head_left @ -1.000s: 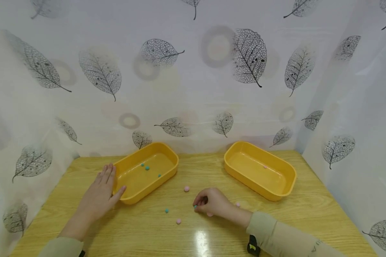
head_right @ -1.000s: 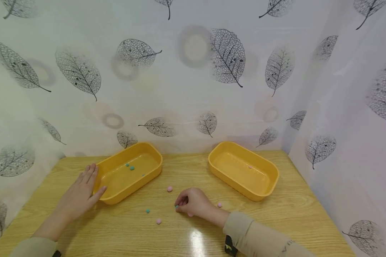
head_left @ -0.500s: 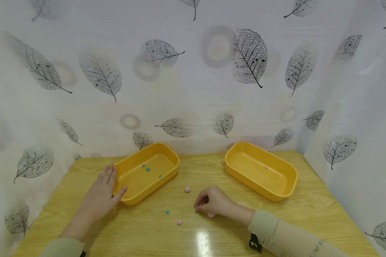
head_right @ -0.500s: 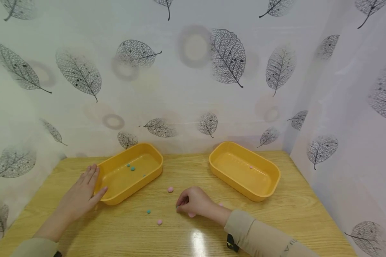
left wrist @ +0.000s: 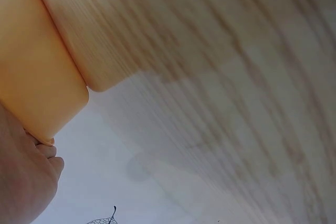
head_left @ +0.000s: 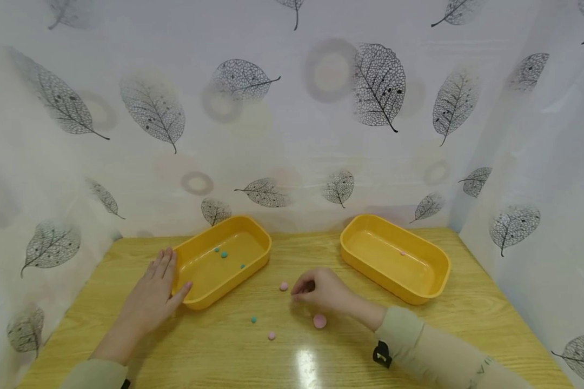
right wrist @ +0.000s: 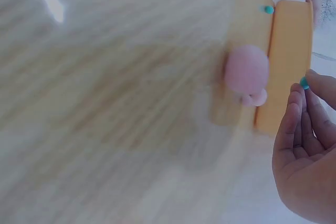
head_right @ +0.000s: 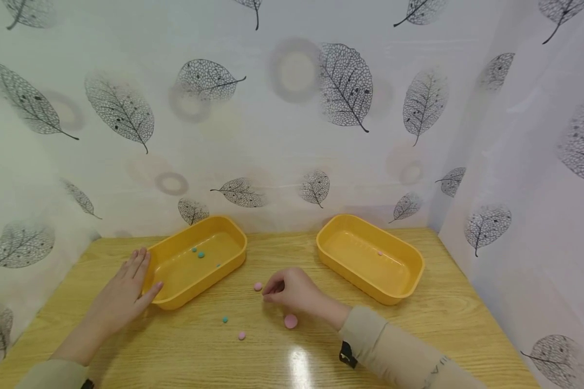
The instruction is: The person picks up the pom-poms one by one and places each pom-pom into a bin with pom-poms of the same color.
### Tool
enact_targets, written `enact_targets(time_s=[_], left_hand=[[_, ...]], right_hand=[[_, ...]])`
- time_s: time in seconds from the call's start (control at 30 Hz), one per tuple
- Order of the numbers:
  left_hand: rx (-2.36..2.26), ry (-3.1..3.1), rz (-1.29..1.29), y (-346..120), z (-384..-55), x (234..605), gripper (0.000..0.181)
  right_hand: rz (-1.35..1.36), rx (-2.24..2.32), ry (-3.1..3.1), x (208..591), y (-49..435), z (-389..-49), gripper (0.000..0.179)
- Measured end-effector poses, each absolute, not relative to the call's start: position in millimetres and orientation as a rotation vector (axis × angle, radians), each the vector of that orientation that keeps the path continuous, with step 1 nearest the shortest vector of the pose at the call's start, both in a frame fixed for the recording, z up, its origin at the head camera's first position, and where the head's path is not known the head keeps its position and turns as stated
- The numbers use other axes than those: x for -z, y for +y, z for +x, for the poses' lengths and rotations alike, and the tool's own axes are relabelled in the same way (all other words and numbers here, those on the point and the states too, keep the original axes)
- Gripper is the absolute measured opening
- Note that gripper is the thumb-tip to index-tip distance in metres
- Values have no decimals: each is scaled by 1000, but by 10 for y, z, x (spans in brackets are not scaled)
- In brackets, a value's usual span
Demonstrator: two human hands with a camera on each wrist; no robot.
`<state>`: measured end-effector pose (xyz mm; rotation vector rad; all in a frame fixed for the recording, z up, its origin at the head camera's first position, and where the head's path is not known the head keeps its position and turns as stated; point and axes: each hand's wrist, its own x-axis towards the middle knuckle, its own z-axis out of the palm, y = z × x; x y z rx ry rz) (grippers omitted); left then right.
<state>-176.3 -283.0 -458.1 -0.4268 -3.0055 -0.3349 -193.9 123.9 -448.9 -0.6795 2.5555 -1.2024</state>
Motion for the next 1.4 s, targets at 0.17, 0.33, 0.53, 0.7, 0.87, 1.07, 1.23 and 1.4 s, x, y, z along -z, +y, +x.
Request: enact_targets(time_s=[0.17,0.33,0.53,0.7,0.87,1.07,1.23,1.4], left_hand=[[346,-3009,-421,-2830,-1763,4582,88],[360,-3007,-419,-2830,-1761,4581,88],[349,-2998,-423,-2834,-1766,4585,88],[348,-2983,-427,-2843,-1770,4592,88],[342,-2977,-431,-2845,-1776,4597,87],[350,-2979,-434,-2839,-1773,4576,87],[347,-2982,-436,-2840,-1774,4575,87],[343,-2982,-433,-2841,-1778,4582,87]], right_hand=[[-695,1237,2556,4425,1190,-2008,4],[-716,1270,2554,4386,1122,-2098,6],[-692,1307,2573,4332,1027,-2203,10],[-684,1353,2597,4284,919,-2302,12],[-663,1381,2636,4245,818,-2422,11],[-591,1382,2648,4181,700,-2544,13],[-566,1429,2636,4123,599,-2642,14],[-535,1492,2604,4067,498,-2751,16]])
